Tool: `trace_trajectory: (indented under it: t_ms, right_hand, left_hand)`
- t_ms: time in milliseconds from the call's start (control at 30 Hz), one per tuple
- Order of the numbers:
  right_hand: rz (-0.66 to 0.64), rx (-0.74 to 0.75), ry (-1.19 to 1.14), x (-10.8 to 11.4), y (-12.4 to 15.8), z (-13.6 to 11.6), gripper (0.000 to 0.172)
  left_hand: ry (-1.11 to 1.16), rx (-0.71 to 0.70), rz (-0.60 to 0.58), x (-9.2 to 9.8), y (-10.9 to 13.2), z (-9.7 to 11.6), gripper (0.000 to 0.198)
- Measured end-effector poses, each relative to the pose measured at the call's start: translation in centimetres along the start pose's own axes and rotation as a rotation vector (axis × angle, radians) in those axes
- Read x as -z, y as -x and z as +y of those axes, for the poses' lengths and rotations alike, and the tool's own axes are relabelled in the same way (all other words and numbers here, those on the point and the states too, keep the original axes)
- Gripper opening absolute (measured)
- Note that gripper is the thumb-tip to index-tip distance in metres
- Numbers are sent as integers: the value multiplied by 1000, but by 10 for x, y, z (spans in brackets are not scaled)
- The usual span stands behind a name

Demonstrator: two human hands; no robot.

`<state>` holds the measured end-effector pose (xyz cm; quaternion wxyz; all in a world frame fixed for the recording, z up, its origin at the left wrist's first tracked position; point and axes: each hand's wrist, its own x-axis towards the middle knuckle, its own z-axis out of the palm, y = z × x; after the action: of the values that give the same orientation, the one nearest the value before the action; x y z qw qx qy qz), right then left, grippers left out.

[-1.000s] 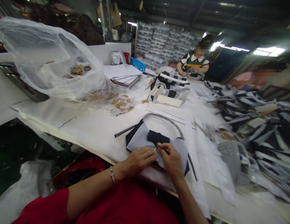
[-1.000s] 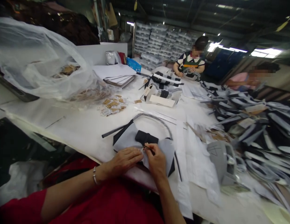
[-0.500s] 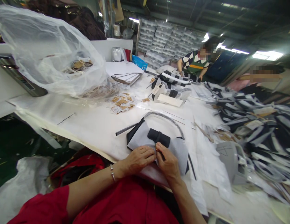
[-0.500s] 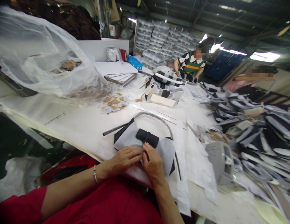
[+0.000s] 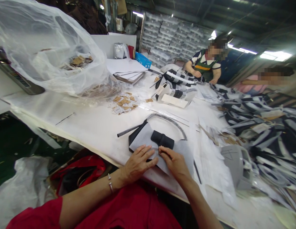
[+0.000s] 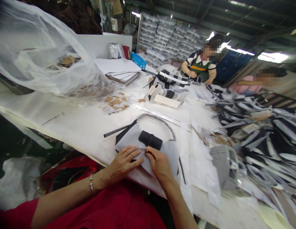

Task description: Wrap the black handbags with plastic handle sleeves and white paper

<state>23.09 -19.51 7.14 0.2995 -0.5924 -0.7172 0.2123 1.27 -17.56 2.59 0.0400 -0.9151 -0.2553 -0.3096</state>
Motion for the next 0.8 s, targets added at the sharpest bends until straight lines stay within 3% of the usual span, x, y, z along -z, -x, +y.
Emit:
trace_trajectory:
  t_ms: [233,433,533,633,733,800]
  right_hand:
    - [-309,-12,151,20,-30,-18,22]
    - [-285,-73,85,22,-33,-12,24]
    - [-313,-34,44,24,-34,-12,25]
    - [-344,12,85,23,-38,-6,25]
    - [-377,96,116,16,-45,13,23]
    - [-417,186,162,9,-50,32,18]
  left_hand:
    - [4,-7,-36,-1,0,-2,33]
    - [-22,24,-21,2,-10,3,36]
    - [-74,3,-4,1,-22,5,27]
    - [-150,-71,173,-10,-30,0,8]
    - [-264,-116,390,-32,-28,-9,3]
    - [-316,-103,436,-50,-20,-16,11]
